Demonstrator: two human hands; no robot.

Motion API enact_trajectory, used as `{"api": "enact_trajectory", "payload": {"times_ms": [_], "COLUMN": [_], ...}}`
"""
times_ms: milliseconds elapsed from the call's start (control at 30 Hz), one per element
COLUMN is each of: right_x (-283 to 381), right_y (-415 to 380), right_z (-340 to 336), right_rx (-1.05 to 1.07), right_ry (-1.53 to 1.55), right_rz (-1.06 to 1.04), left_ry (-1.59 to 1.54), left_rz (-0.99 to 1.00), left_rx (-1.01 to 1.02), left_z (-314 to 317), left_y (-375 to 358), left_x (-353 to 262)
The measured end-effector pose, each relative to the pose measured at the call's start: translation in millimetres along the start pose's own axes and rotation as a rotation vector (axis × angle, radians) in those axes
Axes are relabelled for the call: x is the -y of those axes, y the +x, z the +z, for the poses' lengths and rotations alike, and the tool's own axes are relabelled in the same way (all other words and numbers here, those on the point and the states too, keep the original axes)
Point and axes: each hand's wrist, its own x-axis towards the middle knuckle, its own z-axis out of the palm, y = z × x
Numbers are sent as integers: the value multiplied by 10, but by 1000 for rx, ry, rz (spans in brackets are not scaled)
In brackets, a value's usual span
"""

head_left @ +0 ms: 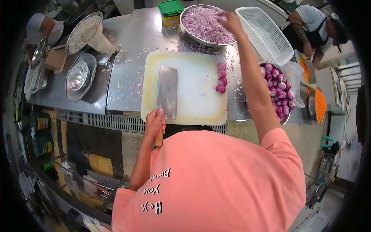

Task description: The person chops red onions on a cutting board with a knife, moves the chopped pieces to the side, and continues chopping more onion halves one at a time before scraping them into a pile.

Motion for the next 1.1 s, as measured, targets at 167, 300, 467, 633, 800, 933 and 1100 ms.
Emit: {"api": "enact_trajectory", "payload": {"times_ms": [167, 300, 467, 633, 800, 933, 1100], "right_x": [-103, 89, 406, 1074, 1703, 1720, 1667], "right_y": [-1334, -2345, -3054, -2931, -2484, -2382, -2409], "right_z": [70, -114, 315, 773, 930, 957, 1081], "right_rx": [72, 345, 89, 65, 206, 258, 179], "right_ry": [115, -46, 170, 368, 404, 350, 341], "right_rz": [212, 393, 405, 253, 151, 106, -91], "left_ry": [81, 128, 195, 421, 809, 948, 886], "left_rz": [3, 18, 106, 252, 395, 452, 541], "left_rx": [46, 86, 58, -12, -135, -174, -204], "left_z": [-220, -393, -482, -472, -294, -112, 113], "left_y": [39, 141, 162, 239, 440, 206, 264], "left_x": [101, 194, -78, -264, -300, -664, -506]}}
